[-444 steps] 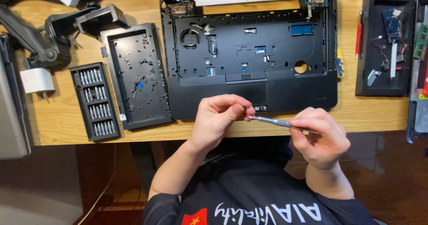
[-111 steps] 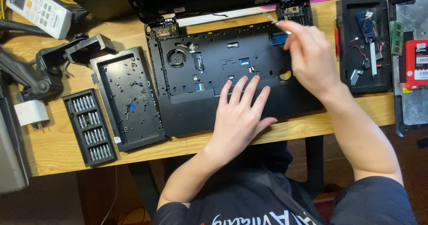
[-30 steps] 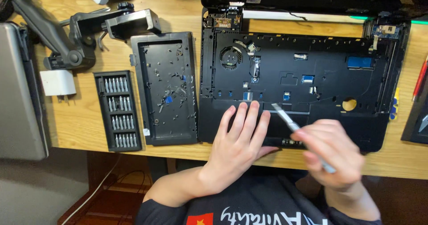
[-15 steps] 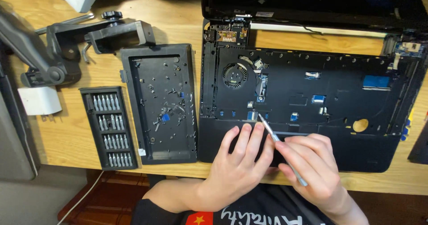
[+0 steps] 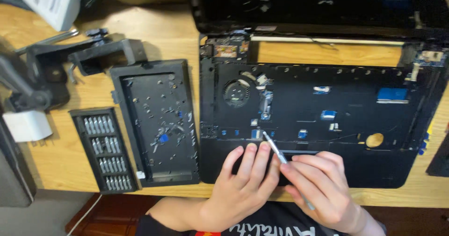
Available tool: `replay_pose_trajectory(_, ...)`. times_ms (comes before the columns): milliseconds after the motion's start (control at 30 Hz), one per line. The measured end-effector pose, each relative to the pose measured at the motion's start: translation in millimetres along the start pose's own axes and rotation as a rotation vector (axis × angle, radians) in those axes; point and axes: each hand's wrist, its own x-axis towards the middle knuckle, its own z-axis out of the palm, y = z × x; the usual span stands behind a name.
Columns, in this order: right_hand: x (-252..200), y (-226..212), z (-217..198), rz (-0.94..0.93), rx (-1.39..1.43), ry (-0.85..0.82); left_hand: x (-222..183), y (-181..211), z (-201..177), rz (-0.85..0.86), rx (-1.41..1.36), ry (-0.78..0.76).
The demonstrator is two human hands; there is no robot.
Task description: Removing internal screws and components from an open laptop chassis using a precision screwdriver.
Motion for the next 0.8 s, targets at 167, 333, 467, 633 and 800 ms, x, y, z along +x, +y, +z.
replay_pose_trajectory(167,-7.0,7.1,-4.3,0.002,-0.003,0.097,-2.4,5.0,11.2,0.001,0.09,0.008)
replay_pose_trajectory(333,-7.4,12.2,-11.5,0.099,-0.044,0.152,-4.4,6.6,21.6,-0.008,0.15,0.054)
replay_pose_trajectory(467,-19.2,16.1,-10.6,0.124,-0.068,0.222,-9.0,5.3,27.2,-0.001,0.135,0.082)
replay_pose_trajectory(633,-25.6,23.9,-20.2,0.221,-0.033,0.307,-12.6,4.4,31.9,0.018,0.142,0.089)
replay_pose_trajectory(800,-44.6,36.3,-20.5,0.395,-0.071,0.42,-30.2,8.5,42.0,-0.07,0.146,0.08)
